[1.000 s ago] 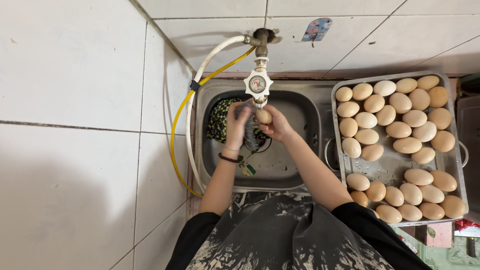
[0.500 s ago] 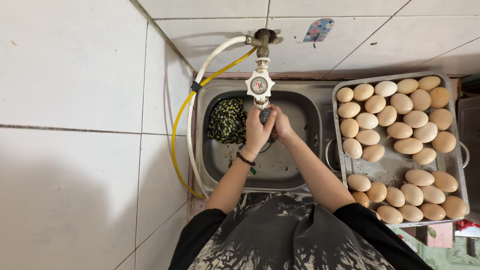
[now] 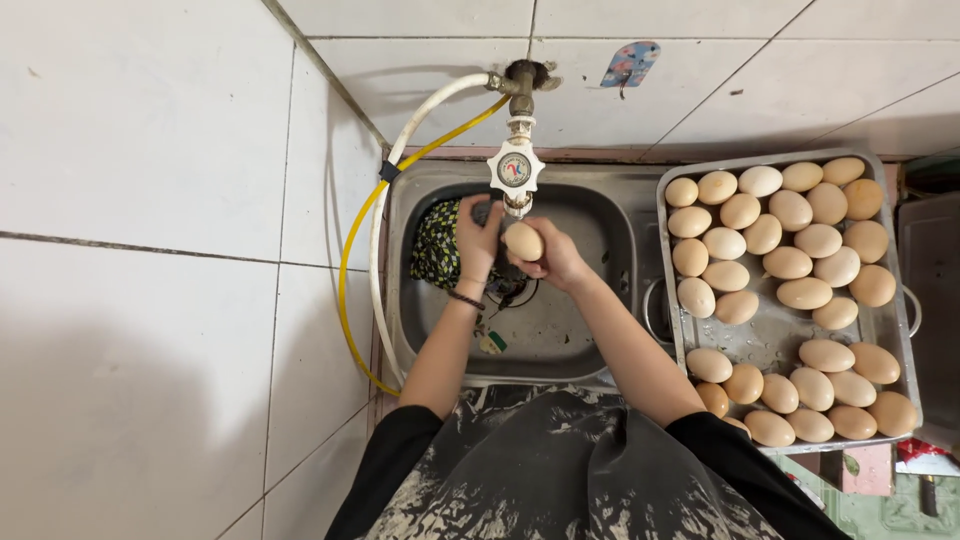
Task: Washing raw eggs with a scrubbing pad and placing them on a tray.
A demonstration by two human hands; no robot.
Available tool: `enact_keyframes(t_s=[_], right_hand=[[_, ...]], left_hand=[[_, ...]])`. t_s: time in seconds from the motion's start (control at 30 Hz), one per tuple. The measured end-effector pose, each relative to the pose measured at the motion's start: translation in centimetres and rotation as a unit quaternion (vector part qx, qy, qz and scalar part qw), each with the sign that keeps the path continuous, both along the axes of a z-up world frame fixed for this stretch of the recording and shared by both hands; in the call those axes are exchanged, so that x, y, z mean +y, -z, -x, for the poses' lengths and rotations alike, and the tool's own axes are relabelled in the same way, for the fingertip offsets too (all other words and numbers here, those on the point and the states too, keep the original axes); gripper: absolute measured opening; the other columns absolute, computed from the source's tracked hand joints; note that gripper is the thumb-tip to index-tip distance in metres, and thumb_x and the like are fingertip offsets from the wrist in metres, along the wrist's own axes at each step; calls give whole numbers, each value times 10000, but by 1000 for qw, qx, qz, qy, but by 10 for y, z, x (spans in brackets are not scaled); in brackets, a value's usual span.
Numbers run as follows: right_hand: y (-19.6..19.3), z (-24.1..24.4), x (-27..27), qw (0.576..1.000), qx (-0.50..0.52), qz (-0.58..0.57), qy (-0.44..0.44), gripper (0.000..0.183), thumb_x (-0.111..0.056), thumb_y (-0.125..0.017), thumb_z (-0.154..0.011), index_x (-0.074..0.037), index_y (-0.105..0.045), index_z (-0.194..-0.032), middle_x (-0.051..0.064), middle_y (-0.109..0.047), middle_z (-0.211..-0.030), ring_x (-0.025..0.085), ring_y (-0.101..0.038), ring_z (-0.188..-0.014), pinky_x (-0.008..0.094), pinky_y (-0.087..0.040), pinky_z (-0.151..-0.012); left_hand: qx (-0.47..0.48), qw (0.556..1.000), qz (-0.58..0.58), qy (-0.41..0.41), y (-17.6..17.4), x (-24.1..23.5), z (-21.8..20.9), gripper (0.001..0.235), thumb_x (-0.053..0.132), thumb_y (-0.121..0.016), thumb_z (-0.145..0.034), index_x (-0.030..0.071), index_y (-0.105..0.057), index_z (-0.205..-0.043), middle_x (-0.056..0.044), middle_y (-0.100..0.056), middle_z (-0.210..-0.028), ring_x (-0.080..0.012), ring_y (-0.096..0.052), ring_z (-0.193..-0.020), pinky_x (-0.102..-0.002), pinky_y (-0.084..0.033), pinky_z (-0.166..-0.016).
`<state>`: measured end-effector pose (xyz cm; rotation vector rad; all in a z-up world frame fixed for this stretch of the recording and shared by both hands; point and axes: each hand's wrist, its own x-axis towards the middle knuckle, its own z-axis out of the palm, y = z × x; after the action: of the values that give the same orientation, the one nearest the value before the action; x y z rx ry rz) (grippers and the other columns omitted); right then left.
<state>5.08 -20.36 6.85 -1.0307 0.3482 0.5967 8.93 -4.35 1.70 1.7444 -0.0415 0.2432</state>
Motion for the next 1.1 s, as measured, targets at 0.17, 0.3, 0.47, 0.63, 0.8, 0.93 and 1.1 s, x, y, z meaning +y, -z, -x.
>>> enact_keyframes(t_s=[0.17, 0.3, 0.47, 0.63, 0.8, 0.93, 1.1], right_hand=[[-22, -12, -11, 998, 0, -67, 19, 467, -357, -382, -948, 13, -627, -1093, 140, -736, -869, 134, -470, -486, 246, -313, -389], [30, -10, -12, 990, 45, -127, 39, 408, -408, -468, -1058, -17, -586, -1059, 98, -665, -841, 116, -473, -495, 222, -307, -370], [41, -8, 16, 977, 89, -40, 188, 293, -295, -456, -1054, -104, -625, -1200, 57, -694, -964, 122, -698, -749, 264, -592, -656], [33, -1, 13, 996, 29, 29, 74, 192, -346, -469, -1020, -170, -541, -1043, 2, -514, -659, 102, -358, -407, 252, -234, -344], [43, -12, 9, 991, 55, 48, 114, 290, -378, -418, -1026, -144, -578, -1082, -3, -579, -709, 87, -433, -453, 243, -291, -370], [51, -6, 8, 998, 36, -34, 50, 363, -360, -500, -1091, 3, -520, -1084, 55, -559, -722, 111, -482, -476, 234, -302, -374], [18, -6, 5, 998, -1, -4, -64, 300, -316, -593, -984, -70, -578, -1155, 87, -660, -818, 136, -587, -514, 236, -381, -391]], left_hand=[[319, 874, 363, 38, 3, 28, 8, 308, 277, -700, -985, 27, -615, -1142, -134, -702, -898, -246, -610, -698, -385, -498, -615], [237, 890, 384, 70, -44, 16, 29, 325, 276, -705, -979, 3, -624, -1136, -119, -744, -1025, -216, -725, -931, -352, -594, -814], [-118, 985, -37, 122, -63, -18, 41, 307, 247, -753, -952, 36, -620, -1131, -151, -699, -1003, -278, -710, -901, -389, -568, -798], [45, 999, 26, 16, -37, -19, 15, 247, 236, -710, -948, 46, -640, -1090, -111, -734, -925, -272, -729, -827, -343, -570, -761], [-47, 996, -64, 39, -63, -26, 29, 274, 228, -742, -931, 29, -601, -1057, -146, -672, -916, -296, -689, -809, -372, -540, -725], [-22, 999, -37, -22, -42, 1, 14, 274, 272, -740, -973, 38, -625, -1060, -106, -694, -934, -248, -692, -814, -341, -546, -762], [-12, 997, -27, -70, -13, 56, 29, 289, 271, -768, -992, 29, -650, -1096, -85, -702, -996, -198, -673, -897, -326, -532, -830]])
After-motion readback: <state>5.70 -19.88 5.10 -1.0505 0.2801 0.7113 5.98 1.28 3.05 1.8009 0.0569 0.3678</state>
